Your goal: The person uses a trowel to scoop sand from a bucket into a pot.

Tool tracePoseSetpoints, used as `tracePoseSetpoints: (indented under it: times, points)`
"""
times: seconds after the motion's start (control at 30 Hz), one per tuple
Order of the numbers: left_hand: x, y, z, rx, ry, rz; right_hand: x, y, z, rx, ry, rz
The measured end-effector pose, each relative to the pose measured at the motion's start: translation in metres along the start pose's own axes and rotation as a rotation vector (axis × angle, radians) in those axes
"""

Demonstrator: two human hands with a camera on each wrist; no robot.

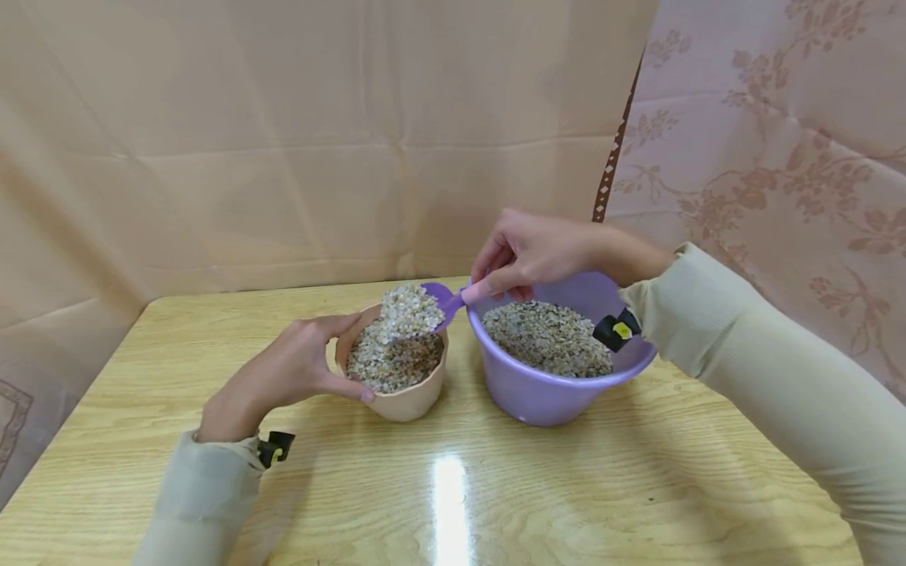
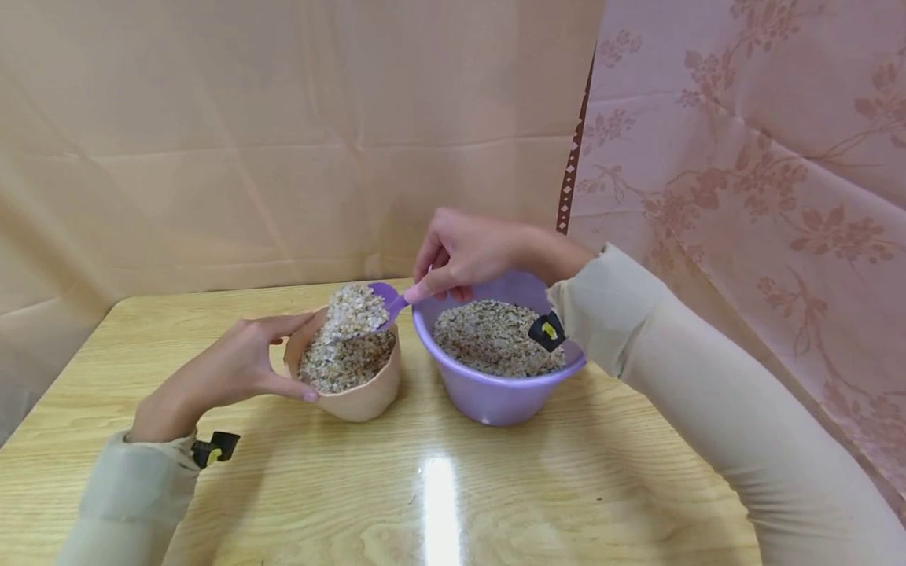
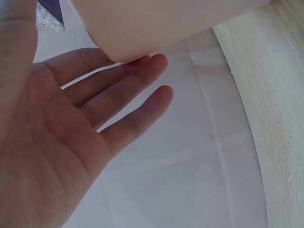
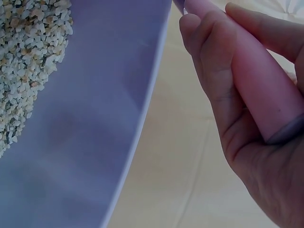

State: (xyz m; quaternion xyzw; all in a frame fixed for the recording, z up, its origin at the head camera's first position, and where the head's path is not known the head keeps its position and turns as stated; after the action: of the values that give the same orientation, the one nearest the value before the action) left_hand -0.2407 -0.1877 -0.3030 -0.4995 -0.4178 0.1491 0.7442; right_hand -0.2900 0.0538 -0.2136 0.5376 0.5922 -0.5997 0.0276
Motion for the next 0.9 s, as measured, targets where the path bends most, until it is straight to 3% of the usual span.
tracePoseSetpoints:
  times: [0.33,0.9]
  points:
    - [-0.002,0.003,-0.001,-0.017,-0.033,-0.017,-0.005,0.006,0.004,-0.024,0.021,-0.012]
    - [0.001,0.001,0.001,-0.018,-0.011,0.017,-0.02,0.01,0.01,-0.025,0.103,-0.151]
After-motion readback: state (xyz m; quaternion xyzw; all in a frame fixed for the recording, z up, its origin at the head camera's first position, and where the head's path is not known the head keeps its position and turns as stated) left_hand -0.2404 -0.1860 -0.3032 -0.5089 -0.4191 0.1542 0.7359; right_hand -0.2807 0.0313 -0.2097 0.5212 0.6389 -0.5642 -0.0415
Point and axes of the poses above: each hand's wrist, its own z-axis towards the middle knuckle, its own y-axis out of the palm, x = y × z, the point moved 7 cm from there along z, towards the middle knuckle, and after that the axes turned 12 degrees about y, right-handed, at the moved point
